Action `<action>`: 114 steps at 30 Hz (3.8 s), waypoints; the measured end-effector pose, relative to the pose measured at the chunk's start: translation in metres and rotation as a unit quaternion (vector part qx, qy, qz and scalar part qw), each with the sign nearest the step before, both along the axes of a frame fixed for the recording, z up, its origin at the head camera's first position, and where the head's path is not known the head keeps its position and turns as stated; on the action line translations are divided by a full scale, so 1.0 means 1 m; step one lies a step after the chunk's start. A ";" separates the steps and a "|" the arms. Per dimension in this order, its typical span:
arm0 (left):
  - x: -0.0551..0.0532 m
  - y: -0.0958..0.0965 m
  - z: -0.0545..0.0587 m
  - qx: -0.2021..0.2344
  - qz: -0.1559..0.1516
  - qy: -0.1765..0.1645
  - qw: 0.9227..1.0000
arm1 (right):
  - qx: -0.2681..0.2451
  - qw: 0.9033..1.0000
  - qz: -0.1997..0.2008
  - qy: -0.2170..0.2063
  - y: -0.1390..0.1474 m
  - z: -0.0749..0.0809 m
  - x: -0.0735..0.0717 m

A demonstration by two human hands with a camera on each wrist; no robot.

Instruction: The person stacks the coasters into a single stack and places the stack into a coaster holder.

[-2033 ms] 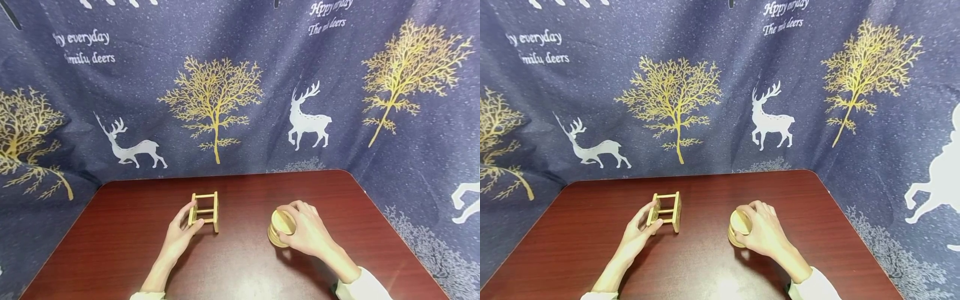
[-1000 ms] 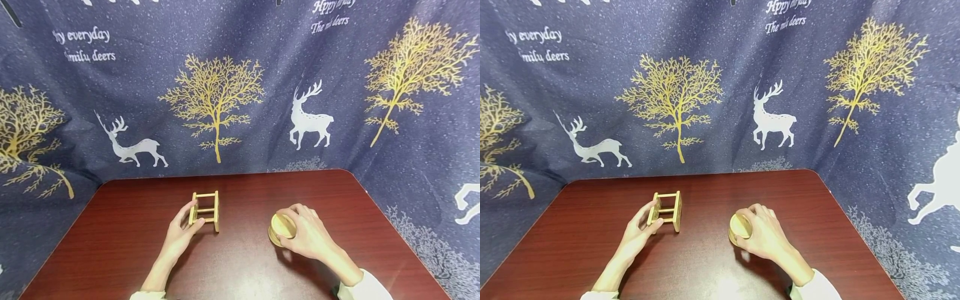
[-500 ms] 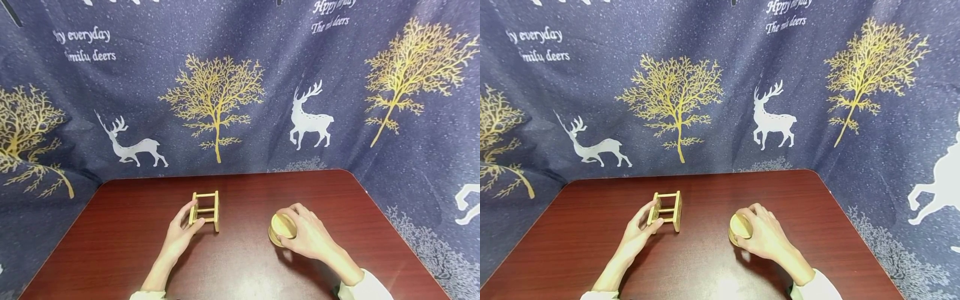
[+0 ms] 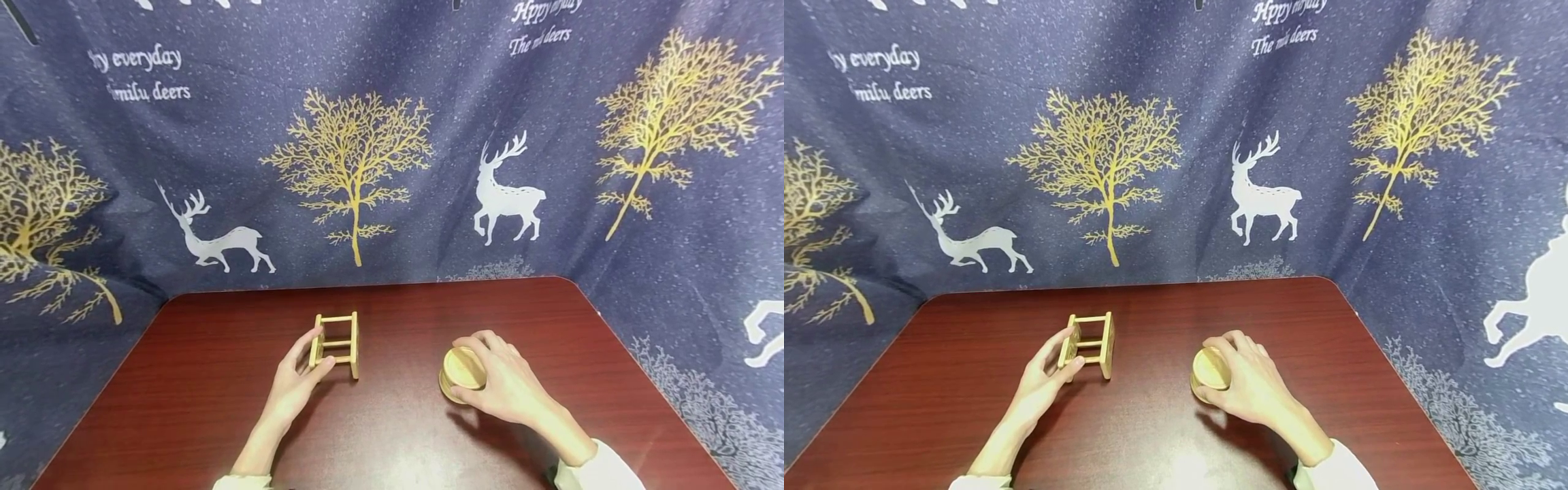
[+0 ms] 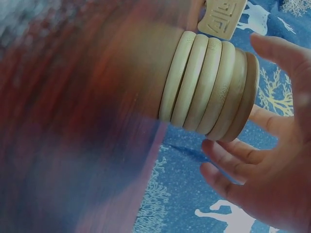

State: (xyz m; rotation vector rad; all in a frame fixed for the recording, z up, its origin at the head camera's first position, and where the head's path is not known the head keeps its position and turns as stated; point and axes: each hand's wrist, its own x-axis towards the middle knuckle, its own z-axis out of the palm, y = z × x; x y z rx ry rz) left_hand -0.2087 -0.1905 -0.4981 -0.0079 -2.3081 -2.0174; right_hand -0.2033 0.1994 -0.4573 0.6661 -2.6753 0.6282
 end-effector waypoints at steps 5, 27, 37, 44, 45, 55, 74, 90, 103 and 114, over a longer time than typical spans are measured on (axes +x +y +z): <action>0.000 0.000 -0.001 0.008 -0.001 -0.002 1.000 | -0.012 1.000 0.009 0.017 0.000 0.000 -0.001; 0.000 -0.001 0.000 0.010 -0.004 0.000 1.000 | -0.070 0.992 0.109 -0.007 0.016 -0.012 -0.011; 0.001 0.000 0.001 0.001 -0.003 -0.001 1.000 | -0.105 0.978 0.177 -0.018 0.023 -0.019 -0.018; 0.000 0.001 0.000 0.007 -0.003 0.002 1.000 | -0.103 0.977 0.182 -0.034 0.025 -0.021 -0.019; 0.000 0.001 0.000 0.007 -0.003 0.002 1.000 | -0.101 0.978 0.180 -0.039 0.026 -0.021 -0.018; 0.000 -0.001 0.000 -0.008 -0.004 0.005 1.000 | -0.084 0.978 0.167 -0.092 0.029 -0.020 -0.020; 0.002 0.001 0.000 0.004 -0.003 -0.004 1.000 | -0.055 0.981 0.150 -0.114 0.027 -0.021 -0.020; 0.001 0.001 0.000 0.005 -0.004 0.000 1.000 | -0.043 0.985 0.139 -0.094 0.025 -0.025 -0.021; 0.003 0.001 0.007 0.005 0.005 0.005 1.000 | -0.043 0.985 0.138 -0.093 0.022 -0.025 -0.022; 0.016 0.040 0.028 -0.182 0.152 0.219 0.946 | -0.042 0.985 0.134 -0.098 0.024 -0.026 -0.023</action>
